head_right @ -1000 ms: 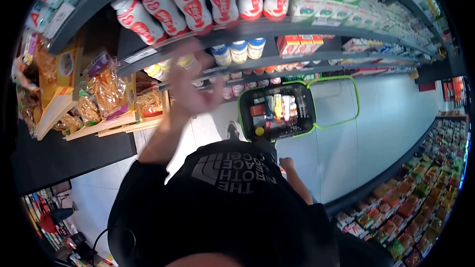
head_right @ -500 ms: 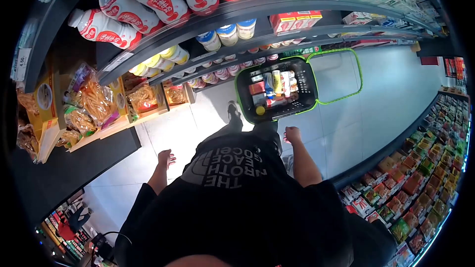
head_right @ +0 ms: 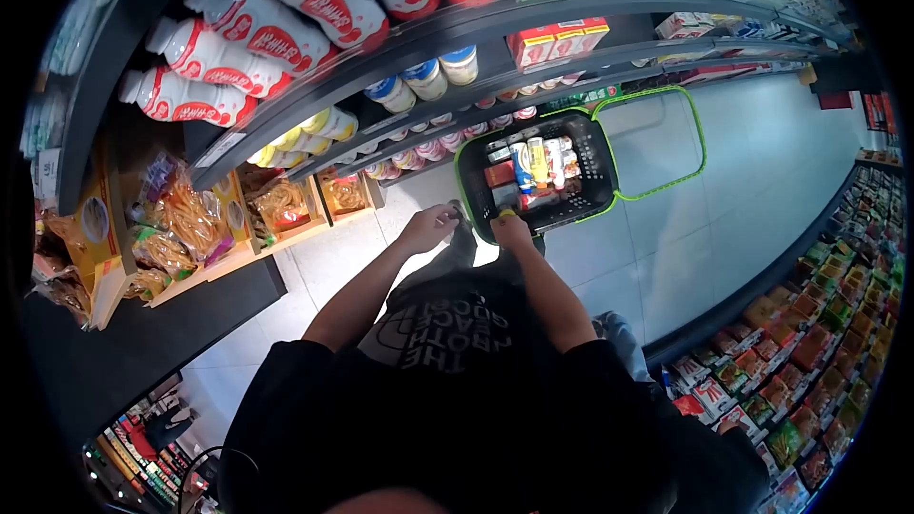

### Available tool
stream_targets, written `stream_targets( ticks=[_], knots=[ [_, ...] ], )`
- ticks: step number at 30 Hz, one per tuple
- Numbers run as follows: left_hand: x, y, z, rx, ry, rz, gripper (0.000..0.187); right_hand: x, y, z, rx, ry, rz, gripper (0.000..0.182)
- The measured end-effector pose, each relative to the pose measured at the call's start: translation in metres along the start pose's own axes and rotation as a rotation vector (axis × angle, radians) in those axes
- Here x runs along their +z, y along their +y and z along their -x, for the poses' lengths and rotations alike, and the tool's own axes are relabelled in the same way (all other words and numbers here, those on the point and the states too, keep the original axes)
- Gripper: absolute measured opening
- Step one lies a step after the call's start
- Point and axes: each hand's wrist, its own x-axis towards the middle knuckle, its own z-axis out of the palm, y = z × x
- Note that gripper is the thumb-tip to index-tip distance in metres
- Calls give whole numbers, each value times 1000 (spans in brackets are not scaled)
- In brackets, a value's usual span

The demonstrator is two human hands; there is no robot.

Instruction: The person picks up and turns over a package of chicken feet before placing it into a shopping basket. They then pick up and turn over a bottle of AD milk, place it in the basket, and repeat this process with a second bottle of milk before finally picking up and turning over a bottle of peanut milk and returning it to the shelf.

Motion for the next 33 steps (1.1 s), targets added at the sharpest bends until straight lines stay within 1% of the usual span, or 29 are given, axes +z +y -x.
stream_targets(
  ticks=[3, 4, 5, 6, 7, 8, 9, 10, 11, 12, 13, 14, 15, 16, 17, 19, 21, 23, 25, 26, 27, 29, 30, 31, 32, 33],
  knots=[
    [-5, 6, -10, -90, 37, -51, 39, -9, 10, -2, 20, 125, 102, 34],
    [3, -31, -19, -160, 74, 18, 38, -6, 30, -16, 111, 95, 93, 35],
    [8, -60, -21, -167, 117, 22, 39, -10, 46, -19, 137, 97, 81, 36],
    [4, -69, -18, -346, 86, 115, 39, -16, 61, -22, 161, 99, 72, 37],
    [5, -83, -10, -423, 121, 197, 40, -26, 74, -28, 183, 104, 63, 38],
    [6, -104, -3, -454, 144, 153, 41, -39, 83, -34, 190, 70, 68, 39],
    [10, -132, 3, -536, 150, 129, 41, -54, 90, -39, 197, 34, 73, 39],
    [11, -131, 14, -625, 167, 118, 41, -66, 98, -48, 200, 0, 77, 40],
    [15, -131, 22, -668, 197, 108, 40, -70, 113, -65, 220, 28, 90, 43],
    [20, -131, 26, -703, 181, 79, 37, -78, 122, -74, 174, 85, 101, 45],
    [25, -134, 26, -700, 143, -19, 36, -85, 131, -85, 130, 144, 110, 47],
    [32, -150, 21, -571, 63, -257, 37, -89, 143, -105, 140, 137, 63, 49],
    [41, -134, 15, -649, 101, -257, 37, -90, 158, -125, 148, 129, 18, 53],
    [50, -123, 6, -619, 137, -325, 35, -82, 178, -152, 128, 179, 33, 56],
    [56, -116, -6, -589, 132, -379, 35, -84, 191, -173, 116, 95, -22, 62],
    [81, -111, -32, -501, 280, -422, 35, -75, 212, -211, 176, 122, -141, 69],
    [97, -111, -57, -364, 228, -426, 36, -65, 224, -242, 200, 271, -78, 70],
    [112, -103, -77, -273, 239, -418, 36, -43, 259, -282, 100, 278, -196, 74],
    [124, -116, -95, -156, 182, -490, 36, -17, 286, -320, -5, 360, -304, 77],
    [127, -113, -101, -182, 141, -471, 36, 1, 305, -340, 87, 290, -311, 79],
    [127, -114, -105, -119, 152, -529, 35, 15, 315, -358, 181, 219, -314, 81],
    [128, -118, -110, 11, 171, -639, 34, -4, 282, -341, 296, 194, -202, 80],
    [129, -128, -113, 64, 202, -674, 33, -4, 278, -345, 284, 220, -158, 78],
    [126, -129, -117, 43, 195, -625, 32, 5, 281, -348, 275, 247, -112, 75],
    [123, -128, -119, 21, 184, -576, 32, 15, 299, -366, 273, 104, -75, 71],
    [118, -125, -117, -1, 168, -526, 32, 24, 307, -373, 226, 120, -61, 67]
  ],
)
